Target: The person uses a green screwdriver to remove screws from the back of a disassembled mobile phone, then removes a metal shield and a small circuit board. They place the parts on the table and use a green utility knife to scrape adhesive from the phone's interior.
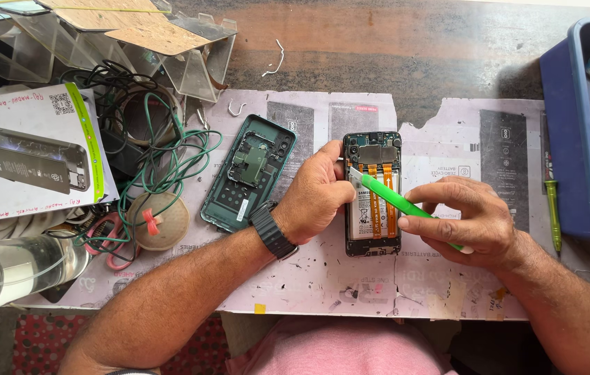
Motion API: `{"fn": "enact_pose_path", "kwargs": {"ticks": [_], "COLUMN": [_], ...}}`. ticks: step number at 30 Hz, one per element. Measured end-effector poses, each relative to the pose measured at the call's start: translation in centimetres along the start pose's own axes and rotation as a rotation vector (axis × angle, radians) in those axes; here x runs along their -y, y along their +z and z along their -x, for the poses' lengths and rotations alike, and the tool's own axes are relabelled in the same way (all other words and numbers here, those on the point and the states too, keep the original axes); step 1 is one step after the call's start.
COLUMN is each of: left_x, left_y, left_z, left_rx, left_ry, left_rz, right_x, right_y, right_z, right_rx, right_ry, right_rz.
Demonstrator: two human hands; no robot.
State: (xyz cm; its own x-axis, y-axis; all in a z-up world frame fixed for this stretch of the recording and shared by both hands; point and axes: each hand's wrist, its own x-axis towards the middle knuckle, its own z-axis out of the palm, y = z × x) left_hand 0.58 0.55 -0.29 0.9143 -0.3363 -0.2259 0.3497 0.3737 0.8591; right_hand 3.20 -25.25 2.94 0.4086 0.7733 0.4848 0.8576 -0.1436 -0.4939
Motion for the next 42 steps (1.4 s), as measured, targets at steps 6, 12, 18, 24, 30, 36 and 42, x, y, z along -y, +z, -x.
{"fn": "enact_pose_path", "kwargs": {"ticks": [6,12,18,24,30,36,42], "left_x": [-0.05,0.08,0.3,0.22,0.26,0.42,0.33], "left_y": [0.17,0.13,0.08,0.12,0.04,0.03,0.1], "left_z": [0.02,-0.06,-0.1,-0.07,-0.14,-0.12,-0.16], "left_rx": [0.002,0.011,0.0,-0.004,0.006,-0.008,0.0], "left_ry": [0.038,0.053,0.069,0.047,0.064,0.067,0.061], "left_rz": [-0.011,-0.004,-0.049,-0.035,-0.069,-0.108,-0.061], "right_x": [0.09,0.28,0.31,0.21,0.14,0.19,0.45], "right_y": [-0.09,-0.1,-0.15,-0.12,0.08,0.0,-0.02], "right_z": [-0.18,-0.43,-0.46,-0.25,0.02,-0.15,-0.33], "right_rx": [0.006,-0.004,0.008,0.014,0.009,0.009,-0.01], "right_ry": [0.03,0.034,0.038,0.044,0.049,0.03,0.033], "right_rz": [-0.017,-0.006,-0.008,0.0,0.0,0.018,0.027]}}
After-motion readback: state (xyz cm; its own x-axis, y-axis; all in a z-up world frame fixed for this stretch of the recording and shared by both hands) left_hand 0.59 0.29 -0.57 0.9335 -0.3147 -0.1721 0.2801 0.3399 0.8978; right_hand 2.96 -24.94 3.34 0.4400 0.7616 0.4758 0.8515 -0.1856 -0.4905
